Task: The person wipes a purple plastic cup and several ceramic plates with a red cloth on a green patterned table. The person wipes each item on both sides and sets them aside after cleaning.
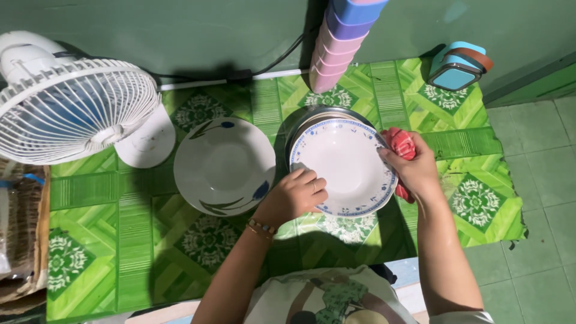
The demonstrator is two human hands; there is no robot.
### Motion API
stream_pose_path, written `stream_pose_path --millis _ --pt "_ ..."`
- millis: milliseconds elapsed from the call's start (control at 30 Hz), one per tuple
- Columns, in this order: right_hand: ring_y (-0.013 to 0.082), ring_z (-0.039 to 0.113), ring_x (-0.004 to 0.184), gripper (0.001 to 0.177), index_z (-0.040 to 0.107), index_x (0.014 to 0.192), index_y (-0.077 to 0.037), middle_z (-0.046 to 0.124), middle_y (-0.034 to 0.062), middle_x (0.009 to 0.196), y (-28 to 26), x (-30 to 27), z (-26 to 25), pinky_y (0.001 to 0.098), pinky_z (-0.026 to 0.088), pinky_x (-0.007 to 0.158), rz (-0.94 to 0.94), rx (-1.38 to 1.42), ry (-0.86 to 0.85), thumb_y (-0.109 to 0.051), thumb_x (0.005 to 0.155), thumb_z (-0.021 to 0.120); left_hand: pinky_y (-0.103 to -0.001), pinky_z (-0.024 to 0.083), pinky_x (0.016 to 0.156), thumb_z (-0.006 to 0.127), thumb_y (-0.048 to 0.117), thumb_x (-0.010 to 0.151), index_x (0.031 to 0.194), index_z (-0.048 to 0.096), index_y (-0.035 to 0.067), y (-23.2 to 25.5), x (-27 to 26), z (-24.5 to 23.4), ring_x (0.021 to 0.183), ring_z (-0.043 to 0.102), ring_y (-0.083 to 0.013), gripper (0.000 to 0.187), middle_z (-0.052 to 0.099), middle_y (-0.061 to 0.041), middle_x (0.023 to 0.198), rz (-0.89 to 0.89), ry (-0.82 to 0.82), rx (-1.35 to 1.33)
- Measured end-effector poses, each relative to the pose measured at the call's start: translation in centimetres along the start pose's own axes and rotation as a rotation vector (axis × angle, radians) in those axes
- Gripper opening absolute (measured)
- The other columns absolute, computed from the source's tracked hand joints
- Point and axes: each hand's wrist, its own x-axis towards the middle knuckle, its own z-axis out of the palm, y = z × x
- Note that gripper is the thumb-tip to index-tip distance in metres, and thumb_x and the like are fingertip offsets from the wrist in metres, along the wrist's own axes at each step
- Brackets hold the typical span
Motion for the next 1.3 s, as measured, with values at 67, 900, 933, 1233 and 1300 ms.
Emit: stream_pose_path --millis 67,900,933,1233,1300 --pt "0.0247 0.063 0.086 0.044 0.068 0.113 -0.01 0.07 0.0144 0.095 0.5 0.2 0.3 0.0403 0.051 0.079 -0.032 -0.057 0.011 -0.012 0.075 0.09 -0.038 0.044 0.078 0.072 0.039 0.083 0.089 0.054 0.008 -0.3 -0.6 0.7 0.085 0.048 -0.0276 0.036 0.047 -0.005 0.087 0.002 0.033 -0.003" --pt "0.0443 0.07 0.093 0.046 0.069 0.123 -0.02 0.073 0.0198 0.1 -2.3 0.4 0.0 0.0531 0.055 0.082 -0.104 -0.518 0.271 -0.028 0.082 0.089 -0.046 0.045 0.095 0.08 0.05 0.065 0.088 0.059 0.007 -1.0 -2.1 4.1 0.096 0.053 -0.0305 0.053 0.052 -0.008 0.092 -0.151 0.031 -0.018" --pt "0.0459 0.069 0.094 0.046 0.066 0.125 -0.017 0.071 0.0237 0.1 -4.4 -0.6 0.8 0.0544 0.054 0.082 -0.099 -0.363 0.234 -0.023 0.084 0.086 -0.046 0.044 0.097 0.078 0.056 0.069 0.089 0.061 0.006 -0.8 -2.3 5.0 0.1 0.054 -0.03 0.056 0.053 -0.009 0.095 -0.209 0.015 -0.016" --pt "0.023 0.071 0.082 0.048 0.069 0.116 -0.016 0.073 0.0133 0.095 -14.8 -5.8 9.1 0.0394 0.06 0.077 0.221 0.325 -0.224 -0.025 0.073 0.088 -0.049 0.05 0.086 0.078 0.042 0.087 0.108 0.068 0.007 -1.6 -6.1 -0.3 0.106 0.06 -0.0363 0.043 0.061 -0.013 0.11 -0.411 0.32 0.19" --pt "0.0236 0.072 0.078 0.048 0.069 0.116 -0.012 0.074 0.0141 0.094 -15.6 -6.7 11.0 0.0382 0.062 0.074 0.312 0.461 -0.325 -0.018 0.072 0.085 -0.052 0.05 0.089 0.08 0.033 0.089 0.113 0.066 0.005 -1.7 -8.1 -2.8 0.107 0.06 -0.042 0.04 0.06 -0.019 0.114 -0.453 0.394 0.495"
